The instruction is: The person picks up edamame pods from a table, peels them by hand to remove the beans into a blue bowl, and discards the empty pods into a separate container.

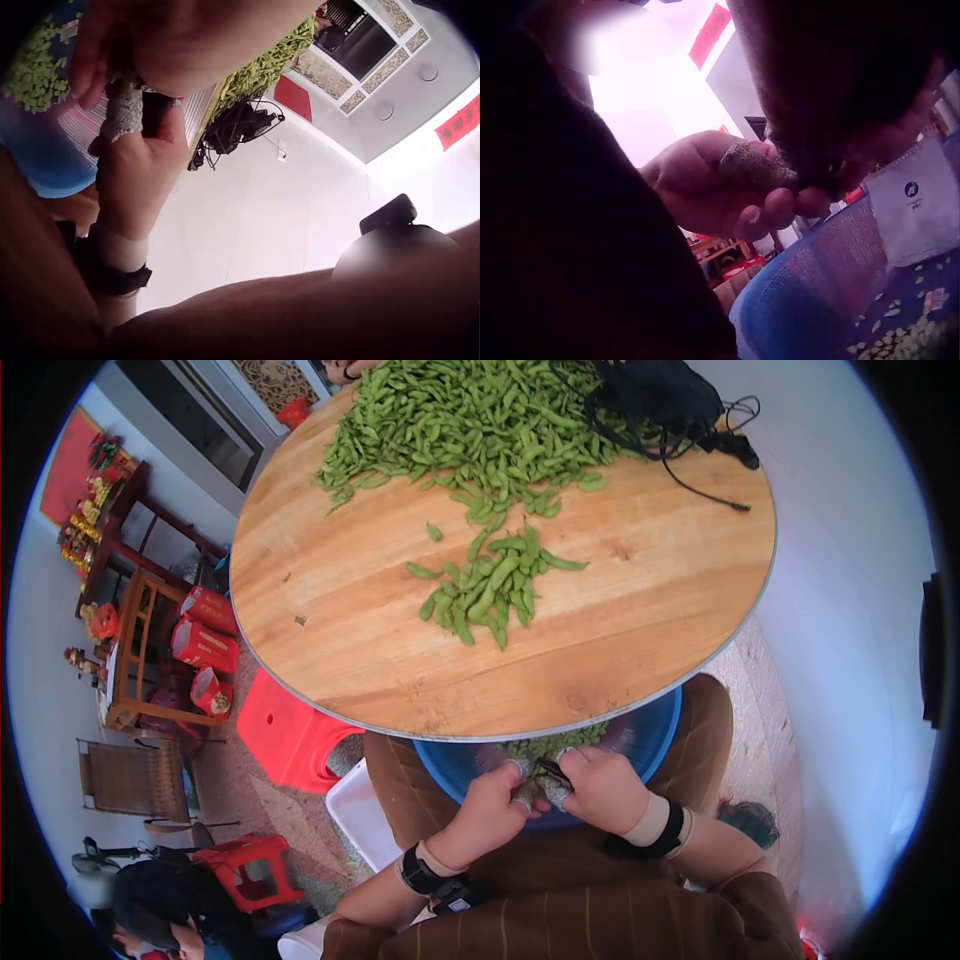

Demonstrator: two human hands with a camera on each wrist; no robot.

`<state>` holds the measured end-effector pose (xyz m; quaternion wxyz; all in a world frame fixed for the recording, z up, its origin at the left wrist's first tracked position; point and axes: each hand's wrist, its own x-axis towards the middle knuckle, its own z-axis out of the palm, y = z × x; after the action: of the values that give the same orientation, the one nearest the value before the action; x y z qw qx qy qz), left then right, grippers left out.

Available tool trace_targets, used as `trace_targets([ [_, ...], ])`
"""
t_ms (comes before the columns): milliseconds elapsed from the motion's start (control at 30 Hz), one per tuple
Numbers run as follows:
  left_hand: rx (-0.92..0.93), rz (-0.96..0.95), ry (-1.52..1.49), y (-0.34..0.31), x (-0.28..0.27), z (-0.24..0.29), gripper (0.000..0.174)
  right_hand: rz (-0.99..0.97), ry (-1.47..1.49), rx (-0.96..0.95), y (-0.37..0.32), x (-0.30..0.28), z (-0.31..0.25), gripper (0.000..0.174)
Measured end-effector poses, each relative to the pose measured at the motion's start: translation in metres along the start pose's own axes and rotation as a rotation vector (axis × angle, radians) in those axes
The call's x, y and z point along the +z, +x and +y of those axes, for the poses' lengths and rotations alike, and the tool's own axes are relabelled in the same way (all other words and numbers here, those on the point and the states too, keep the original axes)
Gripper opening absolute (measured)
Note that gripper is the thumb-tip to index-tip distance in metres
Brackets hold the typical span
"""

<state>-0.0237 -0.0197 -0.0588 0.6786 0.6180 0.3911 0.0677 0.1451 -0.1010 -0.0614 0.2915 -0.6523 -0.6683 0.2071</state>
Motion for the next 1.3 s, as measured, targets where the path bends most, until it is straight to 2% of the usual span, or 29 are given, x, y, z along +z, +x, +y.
trace_targets([
  [33,0.024,0.007,-0.004,0.002,-0.001,0.001,0.023,-0.02,-0.018,0.049,0.001,0.003,0.002,0.027],
  [100,-0.052,-0.068,0.145,0.005,-0.001,0.003,0.028,-0.026,-0.025,0.021,0.002,0.005,0.005,0.029],
  [267,-0.035,-0.097,0.085,-0.005,-0.009,0.015,0.029,-0.04,-0.043,0.025,0.005,0.005,0.013,0.024],
  [367,-0.007,-0.102,-0.02,-0.029,-0.042,0.017,0.034,-0.048,-0.056,0.004,0.007,0.005,0.015,0.02],
  [433,0.057,0.079,0.379,-0.051,-0.073,0.014,0.02,-0.015,-0.038,-0.019,0.007,0.005,0.02,0.019],
  [500,0.138,0.252,0.972,-0.077,-0.104,0.008,0.019,-0.016,-0.012,-0.028,0.005,0.005,0.027,0.02],
  [567,-0.098,0.465,1.387,-0.097,-0.12,0.008,0.019,-0.071,-0.027,0.001,0.003,0.002,0.031,0.02],
  [600,-0.099,0.473,1.392,-0.098,-0.125,0.015,0.019,-0.132,-0.049,0.041,0.003,0.0,0.033,0.02],
  [667,-0.107,0.604,1.392,-0.09,-0.133,0.035,0.013,-0.162,-0.04,0.051,0.002,0.001,0.038,0.02],
  [733,0.103,0.687,1.294,-0.066,-0.121,0.079,0.013,-0.196,-0.033,0.062,0.002,0.002,0.04,0.02],
  [800,0.334,0.697,1.307,-0.033,-0.114,0.109,0.011,-0.193,-0.002,0.084,0.002,0.0,0.039,0.02],
  [867,0.483,0.663,1.175,0.01,-0.117,0.126,0.014,-0.172,0.007,0.074,-0.002,0.002,0.043,0.02],
  [1000,-0.017,0.826,1.055,0.092,-0.119,0.155,0.026,-0.146,0.027,0.084,-0.005,-0.006,0.043,0.02],
  [1100,-0.074,0.783,1.057,0.121,-0.123,0.152,0.033,-0.138,0.035,0.087,-0.011,-0.004,0.049,0.02],
  [1233,0.015,0.709,0.967,0.128,-0.133,0.138,0.036,-0.14,0.063,0.091,-0.017,-0.001,0.053,0.02],
  [1300,0.293,0.738,0.747,0.118,-0.136,0.13,0.029,-0.136,0.073,0.061,-0.017,0.0,0.053,0.018],
])
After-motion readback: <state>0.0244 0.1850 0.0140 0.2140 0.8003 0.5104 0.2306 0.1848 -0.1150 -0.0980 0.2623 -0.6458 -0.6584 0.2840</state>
